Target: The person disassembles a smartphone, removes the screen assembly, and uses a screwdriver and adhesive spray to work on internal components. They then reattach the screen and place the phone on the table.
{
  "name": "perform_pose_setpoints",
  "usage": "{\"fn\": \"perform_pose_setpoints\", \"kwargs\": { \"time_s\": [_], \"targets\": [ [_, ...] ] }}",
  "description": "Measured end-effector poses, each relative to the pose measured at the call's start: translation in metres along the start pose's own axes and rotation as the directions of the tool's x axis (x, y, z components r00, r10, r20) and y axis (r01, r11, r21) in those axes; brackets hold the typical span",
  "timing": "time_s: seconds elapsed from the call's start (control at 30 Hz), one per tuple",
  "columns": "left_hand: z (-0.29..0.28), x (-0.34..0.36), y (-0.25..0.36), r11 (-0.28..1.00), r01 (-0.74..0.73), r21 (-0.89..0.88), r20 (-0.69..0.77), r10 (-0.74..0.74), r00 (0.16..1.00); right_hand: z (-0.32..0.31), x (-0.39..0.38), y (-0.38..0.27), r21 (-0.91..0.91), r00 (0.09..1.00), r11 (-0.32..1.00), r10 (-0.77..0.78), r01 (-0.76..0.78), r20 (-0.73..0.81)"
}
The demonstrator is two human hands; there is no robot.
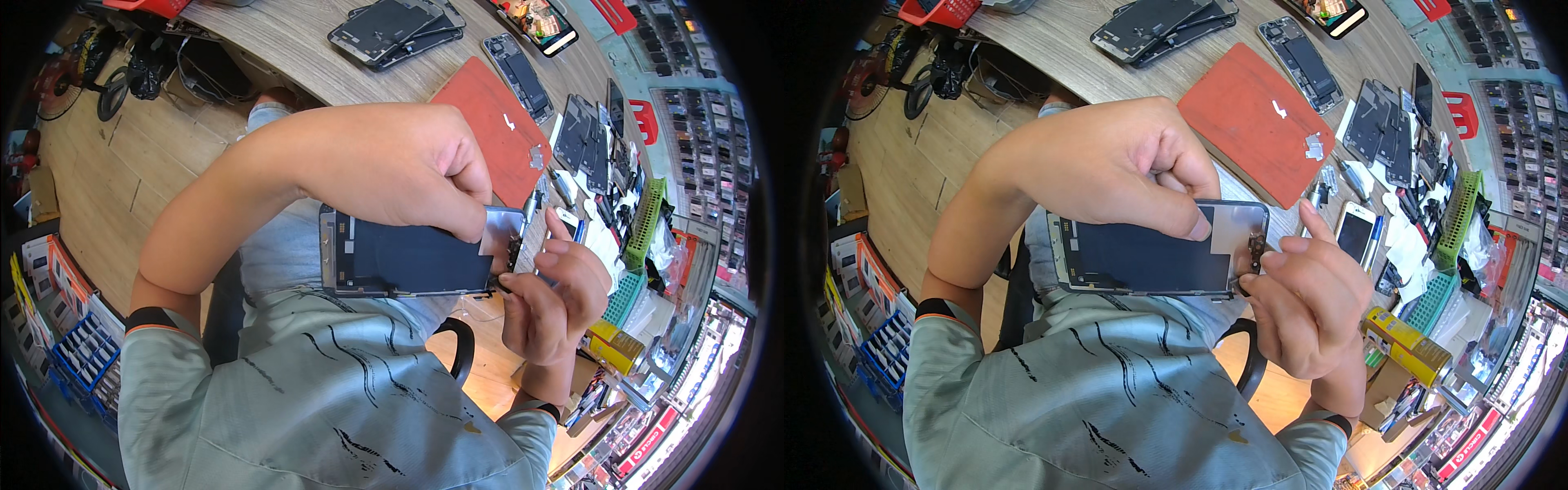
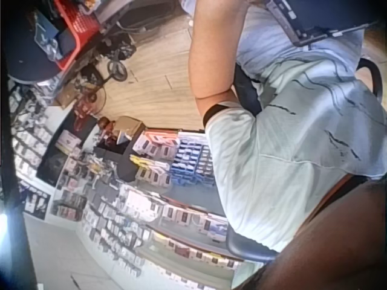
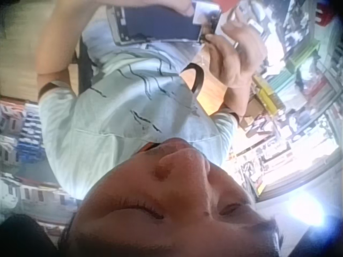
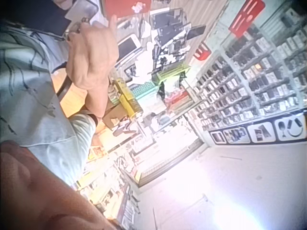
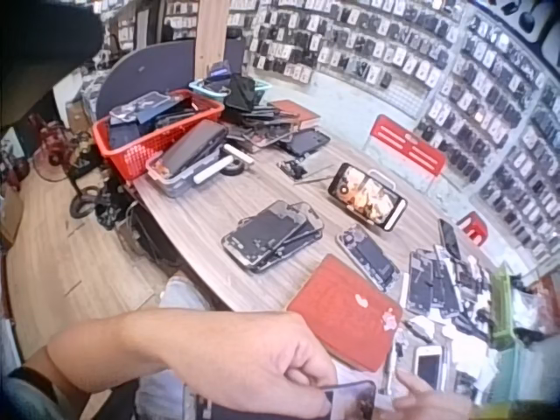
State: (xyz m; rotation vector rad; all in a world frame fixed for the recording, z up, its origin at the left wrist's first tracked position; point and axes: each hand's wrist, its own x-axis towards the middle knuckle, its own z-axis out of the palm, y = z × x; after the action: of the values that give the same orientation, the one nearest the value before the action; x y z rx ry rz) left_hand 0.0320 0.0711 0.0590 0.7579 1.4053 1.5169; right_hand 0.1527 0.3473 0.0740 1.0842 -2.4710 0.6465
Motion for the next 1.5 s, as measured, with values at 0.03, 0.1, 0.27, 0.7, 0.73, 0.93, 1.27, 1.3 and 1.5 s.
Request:
{"fn": "perform_pose_setpoints", "kwargs": {
  "time_s": [0.03, 0.1, 0.27, 0.7, 0.73, 0.93, 1.27, 1.3, 1.5],
  "targets": [
    [0.000, 0.000, 0.001, 1.000, 0.000, 0.000, -0.001, 0.000, 1.000, 0.000, 0.000, 0.000, 0.001, 1.000, 1.000, -0.003, 0.003, -0.001],
    [0.001, -0.001, 0.002, 1.000, 0.006, -0.002, -0.007, -0.006, 1.000, 0.000, 0.000, 0.000, 0.001, 1.000, 1.000, -0.009, 0.009, -0.008],
    [0.004, -0.003, 0.004, 1.000, 0.028, 0.000, -0.034, -0.028, 0.999, -0.001, -0.001, 0.001, -0.037, 1.000, 0.999, -0.022, 0.021, -0.015],
    [0.045, -0.026, 0.015, 0.732, -0.328, 0.597, -0.244, 0.556, 0.795, -0.005, -0.018, 0.001, -0.100, 0.981, 0.995, 0.010, -0.030, -0.193],
    [0.048, -0.027, 0.016, 0.719, -0.334, 0.609, -0.261, 0.580, 0.772, -0.005, -0.018, 0.001, -0.093, 0.982, 0.996, 0.000, -0.018, -0.189],
    [0.051, -0.028, 0.019, 0.687, -0.316, 0.654, -0.259, 0.596, 0.760, -0.006, -0.021, 0.001, -0.080, 0.985, 0.997, -0.010, -0.004, -0.175],
    [0.043, -0.024, 0.025, 0.783, -0.236, 0.576, -0.250, 0.443, 0.861, -0.012, -0.008, -0.006, -0.215, 0.993, 0.975, -0.081, 0.061, -0.083],
    [0.041, -0.025, 0.030, 0.801, -0.198, 0.565, -0.246, 0.392, 0.887, -0.012, -0.009, -0.006, -0.191, 0.994, 0.980, -0.065, 0.047, -0.090],
    [0.035, -0.018, 0.029, 0.977, -0.030, 0.210, -0.229, 0.079, 0.970, -0.011, -0.006, -0.003, -0.108, 0.994, 0.994, -0.019, 0.007, -0.106]
  ]
}}
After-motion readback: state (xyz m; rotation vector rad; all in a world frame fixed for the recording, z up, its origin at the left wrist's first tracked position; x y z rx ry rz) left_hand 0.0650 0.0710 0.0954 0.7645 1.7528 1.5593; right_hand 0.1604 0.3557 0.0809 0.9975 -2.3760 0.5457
